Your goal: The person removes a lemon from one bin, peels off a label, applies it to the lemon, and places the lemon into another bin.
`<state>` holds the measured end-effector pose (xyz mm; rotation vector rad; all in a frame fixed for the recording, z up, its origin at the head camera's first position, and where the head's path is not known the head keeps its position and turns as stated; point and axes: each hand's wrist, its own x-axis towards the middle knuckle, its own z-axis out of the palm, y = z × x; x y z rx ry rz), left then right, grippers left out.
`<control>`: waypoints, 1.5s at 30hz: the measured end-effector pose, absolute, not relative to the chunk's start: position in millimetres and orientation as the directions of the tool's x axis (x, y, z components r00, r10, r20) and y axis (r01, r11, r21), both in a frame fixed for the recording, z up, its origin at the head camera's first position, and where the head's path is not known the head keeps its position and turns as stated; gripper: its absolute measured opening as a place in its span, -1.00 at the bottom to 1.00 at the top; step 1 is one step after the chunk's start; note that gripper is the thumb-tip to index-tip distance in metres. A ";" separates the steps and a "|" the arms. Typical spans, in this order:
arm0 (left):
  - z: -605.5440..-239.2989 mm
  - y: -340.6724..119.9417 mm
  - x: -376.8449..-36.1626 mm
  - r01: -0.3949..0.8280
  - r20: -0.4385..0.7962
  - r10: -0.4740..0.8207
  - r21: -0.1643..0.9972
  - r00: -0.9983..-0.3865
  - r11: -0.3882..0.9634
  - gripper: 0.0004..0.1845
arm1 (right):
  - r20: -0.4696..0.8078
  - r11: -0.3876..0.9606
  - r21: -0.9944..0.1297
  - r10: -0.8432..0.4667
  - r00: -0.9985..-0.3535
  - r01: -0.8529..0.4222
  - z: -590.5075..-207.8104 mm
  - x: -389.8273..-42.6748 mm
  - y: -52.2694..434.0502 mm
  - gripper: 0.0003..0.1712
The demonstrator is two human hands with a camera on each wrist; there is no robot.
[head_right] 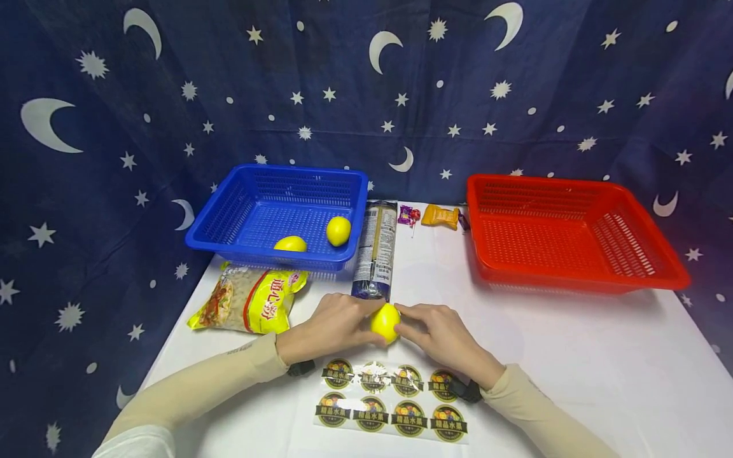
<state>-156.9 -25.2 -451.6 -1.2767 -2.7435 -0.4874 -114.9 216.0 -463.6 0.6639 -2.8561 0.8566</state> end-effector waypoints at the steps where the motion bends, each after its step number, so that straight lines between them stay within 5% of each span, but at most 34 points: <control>1: -452.1 -25.9 -156.0 0.760 0.225 0.727 0.243 -0.649 0.603 -0.36 | 0.207 0.750 -0.500 -0.381 -0.901 -0.433 -463.2 -114.7 215.4 -0.48; 5: -453.2 -27.3 -154.5 0.768 0.277 0.717 0.232 -0.640 0.597 -0.49 | 0.208 0.754 -0.491 -0.384 -0.899 -0.436 -462.0 -114.6 214.3 -0.50; 18: -435.8 -63.9 -132.2 0.695 0.128 0.685 0.203 -0.717 0.689 -0.28 | 0.171 0.828 -0.429 -0.319 -0.932 -0.362 -449.7 -86.8 221.9 -0.44; 23: -446.0 -88.0 -111.1 0.722 0.033 0.730 0.185 -0.683 0.667 -0.47 | 0.216 0.800 -0.295 -0.478 -0.852 -0.523 -453.7 -59.1 222.0 -0.56; 29: -462.7 -92.9 -101.1 0.748 0.079 0.753 0.216 -0.654 0.627 -0.68 | 0.301 0.740 -0.101 -0.615 -0.729 -0.665 -469.3 -46.4 217.5 -0.72; 36: -462.1 -89.8 -98.1 0.754 0.110 0.752 0.215 -0.650 0.621 -0.87 | 0.331 0.744 -0.061 -0.614 -0.717 -0.666 -474.0 -46.6 214.6 -0.74; 40: -456.7 -89.6 -97.3 0.741 0.092 0.758 0.318 -0.645 0.592 -0.86 | 0.315 0.755 -0.062 -0.606 -0.730 -0.653 -472.6 -45.7 214.3 -0.74; 45: -442.6 -89.2 -102.2 0.612 0.025 0.746 0.591 -0.665 0.526 -0.88 | 0.256 0.794 -0.110 -0.559 -0.789 -0.598 -465.5 -46.8 211.3 -0.76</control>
